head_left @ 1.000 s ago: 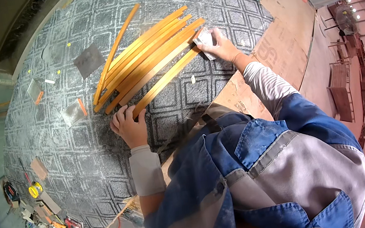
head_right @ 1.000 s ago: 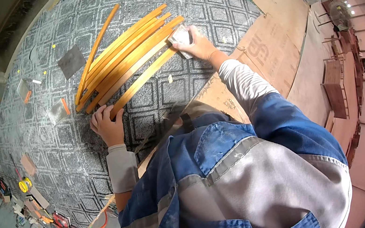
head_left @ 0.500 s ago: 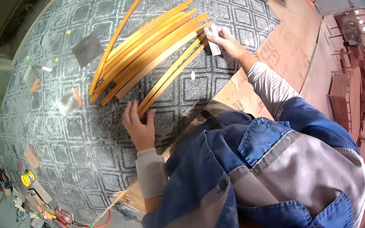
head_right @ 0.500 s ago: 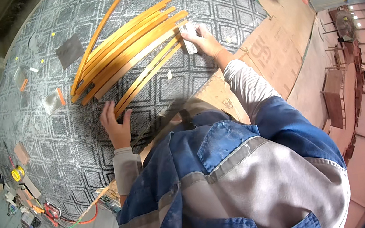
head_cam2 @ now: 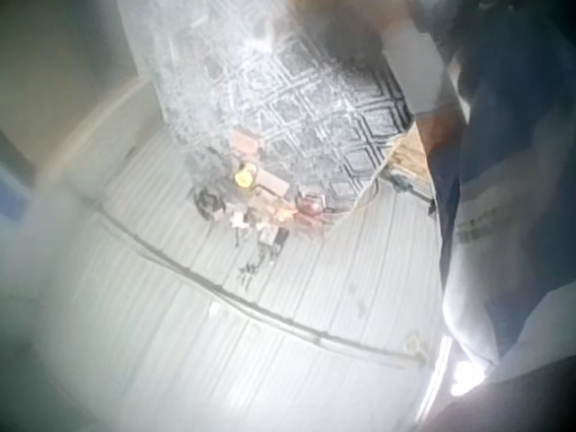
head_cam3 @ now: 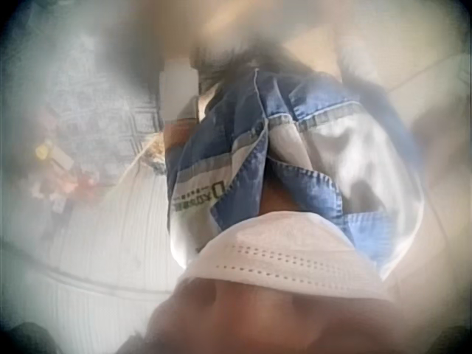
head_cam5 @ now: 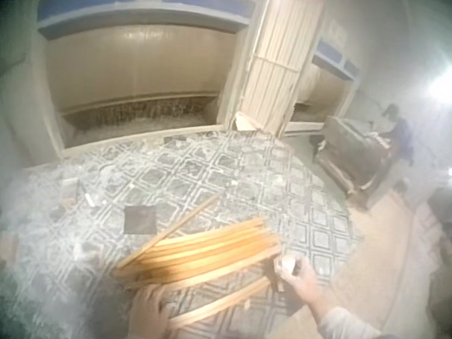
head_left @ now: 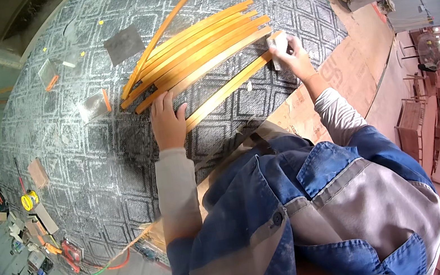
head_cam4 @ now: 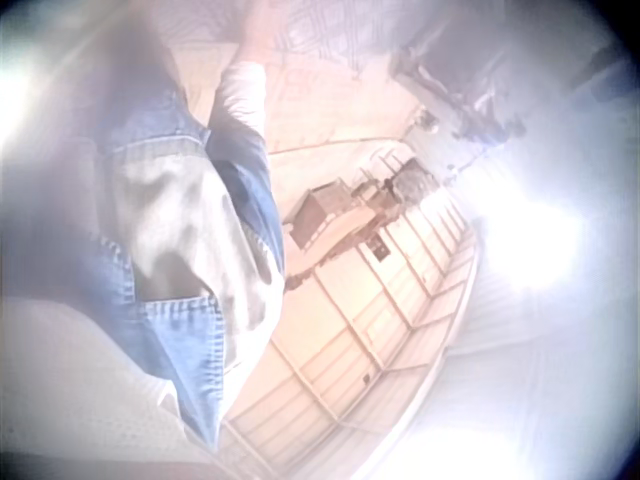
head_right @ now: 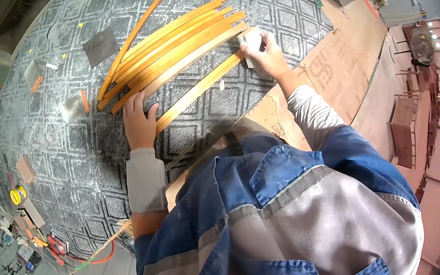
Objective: The person sands wooden boards and thin wooden strips by hand using a piece of sandpaper.
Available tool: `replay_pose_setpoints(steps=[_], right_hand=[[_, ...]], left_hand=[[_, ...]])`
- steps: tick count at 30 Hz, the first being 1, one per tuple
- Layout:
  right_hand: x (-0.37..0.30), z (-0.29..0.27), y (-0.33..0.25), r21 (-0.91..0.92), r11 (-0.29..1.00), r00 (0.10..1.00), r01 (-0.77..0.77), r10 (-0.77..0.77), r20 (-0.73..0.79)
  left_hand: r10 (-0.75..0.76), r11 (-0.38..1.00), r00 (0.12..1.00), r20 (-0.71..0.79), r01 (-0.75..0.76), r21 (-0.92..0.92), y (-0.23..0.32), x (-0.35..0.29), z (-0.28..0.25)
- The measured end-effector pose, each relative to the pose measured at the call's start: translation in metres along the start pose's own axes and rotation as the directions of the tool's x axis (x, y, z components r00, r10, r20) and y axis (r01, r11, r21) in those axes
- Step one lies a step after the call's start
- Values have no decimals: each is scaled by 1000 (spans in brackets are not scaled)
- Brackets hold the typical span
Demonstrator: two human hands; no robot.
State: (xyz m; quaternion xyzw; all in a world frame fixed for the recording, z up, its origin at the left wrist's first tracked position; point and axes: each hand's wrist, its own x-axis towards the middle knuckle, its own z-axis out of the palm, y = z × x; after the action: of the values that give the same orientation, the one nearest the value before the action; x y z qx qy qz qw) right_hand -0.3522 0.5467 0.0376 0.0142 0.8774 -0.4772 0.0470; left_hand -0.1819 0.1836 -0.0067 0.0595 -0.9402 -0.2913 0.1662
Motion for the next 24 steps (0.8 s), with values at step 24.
replay_pose_setpoints(steps=[24], right_hand=[[95, 105, -47, -216, 446, 487, 869, -688, 538]], left_hand=[[-480, 829, 812, 333, 544, -132, -6, -42, -79]])
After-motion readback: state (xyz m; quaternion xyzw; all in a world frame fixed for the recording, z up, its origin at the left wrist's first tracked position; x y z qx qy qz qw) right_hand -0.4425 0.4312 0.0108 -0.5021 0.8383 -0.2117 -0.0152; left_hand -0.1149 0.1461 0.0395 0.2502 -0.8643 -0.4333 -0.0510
